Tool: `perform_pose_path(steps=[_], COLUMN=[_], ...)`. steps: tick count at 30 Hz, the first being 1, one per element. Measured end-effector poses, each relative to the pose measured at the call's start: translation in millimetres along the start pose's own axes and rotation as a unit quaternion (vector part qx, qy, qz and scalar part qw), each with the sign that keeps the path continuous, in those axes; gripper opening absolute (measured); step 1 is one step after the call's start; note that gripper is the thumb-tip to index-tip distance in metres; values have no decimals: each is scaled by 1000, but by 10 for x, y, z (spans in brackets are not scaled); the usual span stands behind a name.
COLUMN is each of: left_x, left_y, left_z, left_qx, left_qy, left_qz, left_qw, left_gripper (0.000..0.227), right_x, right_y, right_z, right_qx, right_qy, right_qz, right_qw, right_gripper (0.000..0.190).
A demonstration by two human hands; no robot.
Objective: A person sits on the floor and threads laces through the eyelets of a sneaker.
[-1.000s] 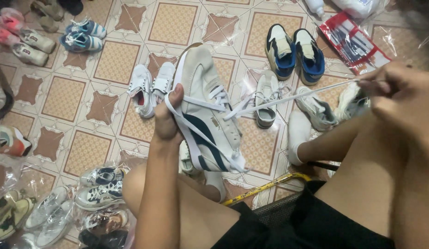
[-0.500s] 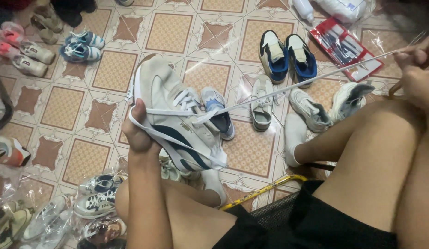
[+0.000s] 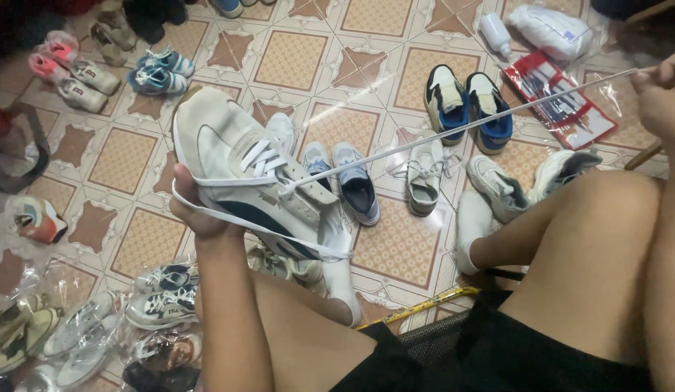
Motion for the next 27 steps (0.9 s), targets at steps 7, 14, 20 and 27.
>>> perform_pose_path(steps=[7, 14, 20, 27], left_x=[25, 67, -150, -1137], left_y=[99, 134, 119, 75], left_z=[-83, -112, 3, 28], left_qx=[-74, 8, -26, 54], left_qy=[76, 100, 151, 31], left_qz=[-12, 20, -7, -89], left_qw=[994, 995, 988, 994], left_gripper=[71, 61, 67, 70], right_x=[-7, -842, -3053, -4355], right_y=[57, 277, 820, 1329], right_z=[36, 446, 545, 1172], right_qx=[31, -214, -348, -225], right_qy=[185, 298, 354, -35], right_qz=[49, -33, 32, -214], right_qw=[981, 930, 867, 950], right_gripper=[40, 18, 37, 19])
Point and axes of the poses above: each hand's wrist, its own y-axis away from the middle knuckle, its own z-axis out of the palm, x = y × z, the point moved 9 cm from there along -y, towards the middle knuckle, and after that the axes turned 7 degrees about x, right-handed, at the moved point
